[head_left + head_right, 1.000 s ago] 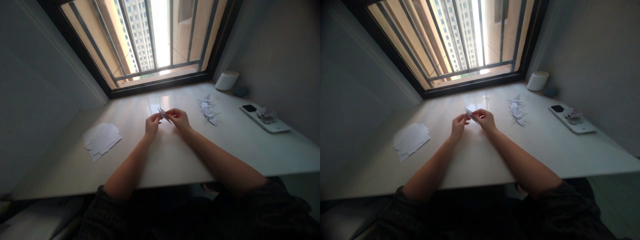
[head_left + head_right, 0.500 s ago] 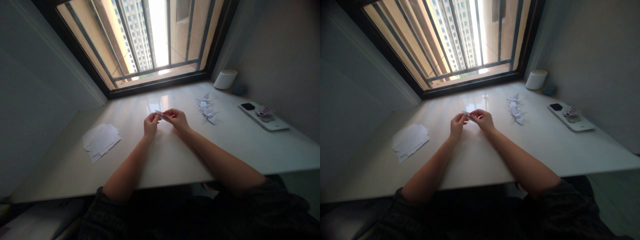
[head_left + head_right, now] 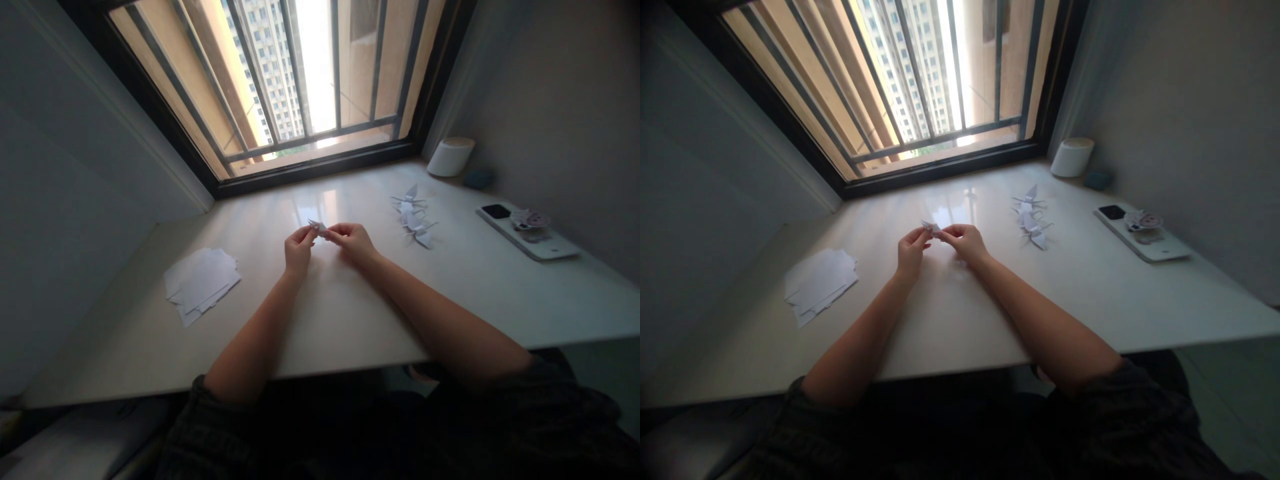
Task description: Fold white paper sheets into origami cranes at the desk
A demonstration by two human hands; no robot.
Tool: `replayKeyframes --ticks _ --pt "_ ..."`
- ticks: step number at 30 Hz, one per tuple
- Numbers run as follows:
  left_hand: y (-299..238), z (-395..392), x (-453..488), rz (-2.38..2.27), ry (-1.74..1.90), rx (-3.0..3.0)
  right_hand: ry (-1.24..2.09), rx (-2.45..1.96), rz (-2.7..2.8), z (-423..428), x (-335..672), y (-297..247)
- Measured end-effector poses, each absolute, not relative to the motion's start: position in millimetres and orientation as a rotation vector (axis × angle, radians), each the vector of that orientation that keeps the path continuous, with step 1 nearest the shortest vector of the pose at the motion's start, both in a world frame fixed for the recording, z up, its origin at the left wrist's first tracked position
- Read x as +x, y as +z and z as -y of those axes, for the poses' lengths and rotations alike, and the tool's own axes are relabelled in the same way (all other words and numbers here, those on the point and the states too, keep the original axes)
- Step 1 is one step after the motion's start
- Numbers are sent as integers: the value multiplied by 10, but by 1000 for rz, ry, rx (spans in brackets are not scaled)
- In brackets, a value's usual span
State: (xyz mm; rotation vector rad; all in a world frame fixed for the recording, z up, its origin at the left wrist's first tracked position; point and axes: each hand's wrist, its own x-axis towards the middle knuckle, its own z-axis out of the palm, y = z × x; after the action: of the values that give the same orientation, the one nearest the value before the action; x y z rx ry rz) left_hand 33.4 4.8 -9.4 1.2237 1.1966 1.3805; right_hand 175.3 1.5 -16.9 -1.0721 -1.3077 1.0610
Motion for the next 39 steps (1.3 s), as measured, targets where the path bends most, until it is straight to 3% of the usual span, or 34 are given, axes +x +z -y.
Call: replayKeyframes --ticks 33,36,39 --pt "-50 -31 325 -1211 1371 1149 1050 -1028 1387 -29 1718 -208" --pt "-51 -33 323 -1203 1354 1207 944 -1086 1394 14 1720 -180" --pt "-48 -27 329 -1233 1320 1264 632 -1196 1481 67 1748 -119"
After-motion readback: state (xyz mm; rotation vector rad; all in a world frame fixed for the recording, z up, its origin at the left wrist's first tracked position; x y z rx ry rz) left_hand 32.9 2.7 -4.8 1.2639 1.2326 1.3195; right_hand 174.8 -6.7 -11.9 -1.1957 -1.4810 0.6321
